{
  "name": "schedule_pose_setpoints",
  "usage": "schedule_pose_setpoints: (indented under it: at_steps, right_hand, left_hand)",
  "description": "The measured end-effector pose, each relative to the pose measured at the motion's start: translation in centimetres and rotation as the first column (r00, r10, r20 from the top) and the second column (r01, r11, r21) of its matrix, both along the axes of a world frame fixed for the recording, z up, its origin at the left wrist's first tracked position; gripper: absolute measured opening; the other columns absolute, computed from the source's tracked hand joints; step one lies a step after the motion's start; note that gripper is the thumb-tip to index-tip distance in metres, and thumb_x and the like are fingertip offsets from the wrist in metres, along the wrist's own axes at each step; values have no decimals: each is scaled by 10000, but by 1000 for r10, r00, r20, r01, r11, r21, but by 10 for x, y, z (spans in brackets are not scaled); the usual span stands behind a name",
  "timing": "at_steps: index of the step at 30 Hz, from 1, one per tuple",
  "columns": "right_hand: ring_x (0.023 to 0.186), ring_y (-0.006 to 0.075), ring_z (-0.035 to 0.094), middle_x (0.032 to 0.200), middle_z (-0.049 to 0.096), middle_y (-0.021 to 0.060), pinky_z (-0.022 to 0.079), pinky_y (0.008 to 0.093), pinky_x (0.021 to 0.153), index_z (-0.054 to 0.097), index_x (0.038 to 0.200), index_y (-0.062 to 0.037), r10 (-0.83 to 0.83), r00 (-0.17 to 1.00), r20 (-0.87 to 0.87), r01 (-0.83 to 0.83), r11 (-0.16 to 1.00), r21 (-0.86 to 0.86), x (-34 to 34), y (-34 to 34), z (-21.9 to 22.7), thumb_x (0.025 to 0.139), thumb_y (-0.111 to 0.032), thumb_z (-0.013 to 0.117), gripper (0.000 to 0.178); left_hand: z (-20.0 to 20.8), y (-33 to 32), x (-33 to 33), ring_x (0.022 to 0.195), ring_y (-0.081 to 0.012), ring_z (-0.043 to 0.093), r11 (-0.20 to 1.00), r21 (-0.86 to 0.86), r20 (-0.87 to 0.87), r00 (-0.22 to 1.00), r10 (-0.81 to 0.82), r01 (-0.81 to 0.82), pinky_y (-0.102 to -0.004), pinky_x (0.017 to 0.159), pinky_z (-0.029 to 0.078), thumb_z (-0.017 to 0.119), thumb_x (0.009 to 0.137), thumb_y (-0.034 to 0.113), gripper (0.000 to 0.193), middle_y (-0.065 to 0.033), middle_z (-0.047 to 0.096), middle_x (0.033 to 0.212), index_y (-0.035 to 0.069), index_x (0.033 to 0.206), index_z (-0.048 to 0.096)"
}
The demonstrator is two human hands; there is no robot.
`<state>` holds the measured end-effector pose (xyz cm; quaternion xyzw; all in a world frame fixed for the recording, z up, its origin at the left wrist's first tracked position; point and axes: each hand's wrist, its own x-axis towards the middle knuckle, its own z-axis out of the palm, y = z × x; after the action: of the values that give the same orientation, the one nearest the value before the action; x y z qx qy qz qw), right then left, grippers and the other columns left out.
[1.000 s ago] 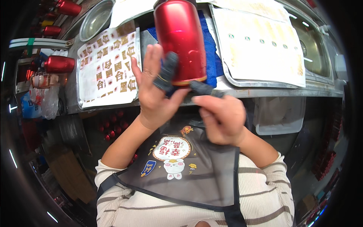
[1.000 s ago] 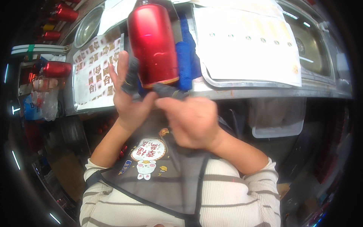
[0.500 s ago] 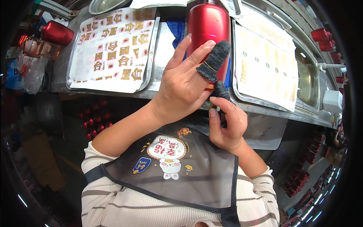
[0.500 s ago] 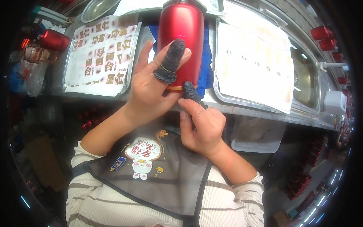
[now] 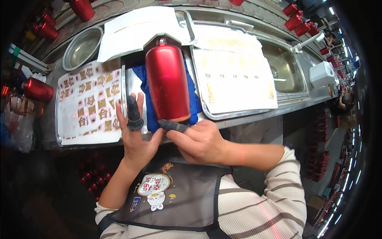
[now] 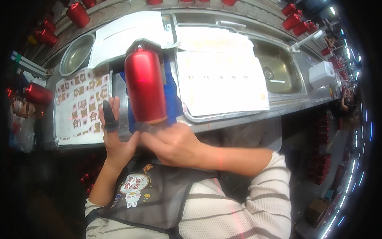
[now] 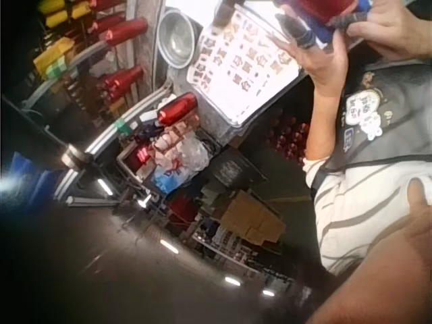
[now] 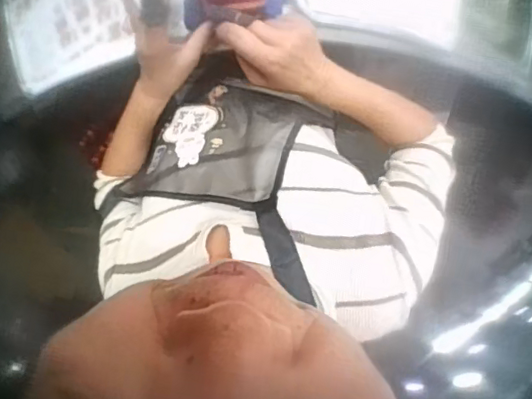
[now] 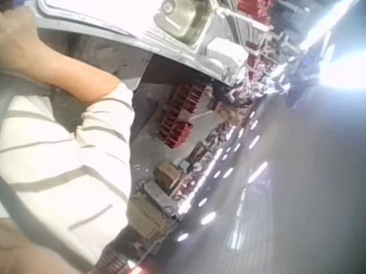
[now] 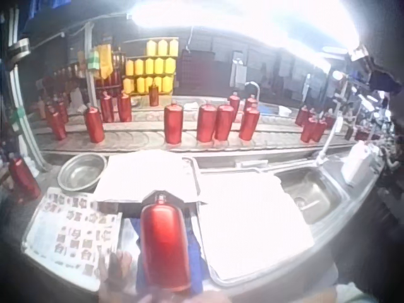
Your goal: The person applies gold stickers to red cylindrical containers. They peel each sticker from a sheet, place it on the container, and smooth it with a cloth. The person repeats this process for multiple containers.
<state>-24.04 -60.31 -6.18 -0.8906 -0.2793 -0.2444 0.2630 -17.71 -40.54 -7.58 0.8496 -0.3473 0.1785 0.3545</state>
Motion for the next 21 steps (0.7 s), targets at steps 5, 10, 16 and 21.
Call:
schedule_pose_setpoints:
  at_steps: [5,10,16,21]
  right_hand:
    - [476,216,541,650,601,54,414,325,472,682,1040,-44,-150,963,-224,215,929,300,-30,-11,-6,732,27,671,317]
    - [523,41,483,806,685,32,378,217,484,705,1026,-22,-299,847,-440,490,762,424,-18,-50,23,869,-50,693,160]
    - [899,303,672,957,709,170,516,375,822,721,1096,-39,-574,703,-420,675,725,141,131,-157,-4,857,-192,673,288]
    - [1056,359,638,1144,659,191,502,443,897,703,1141,-91,-783,409,-469,718,593,-364,243,-211,-36,812,-264,677,372]
  left_hand:
    - [19,-25,12,1463,-388,312,992,93,-56,995,-78,83,-621,1162,117,886,689,202,1073,-255,340,1556,-28,1525,253]
    - [29,-30,19,1431,-399,337,995,52,-245,967,-72,87,-571,1167,137,918,655,335,1224,-268,325,1549,-74,1535,171]
    - [27,-32,18,1342,-372,450,998,-63,-433,900,-52,27,-489,1165,188,926,666,341,1252,-250,427,1485,-111,1524,134]
    - [22,-29,18,1356,-357,443,1000,-11,-438,898,-25,23,-503,1164,180,932,657,338,1297,-252,415,1498,-98,1534,82]
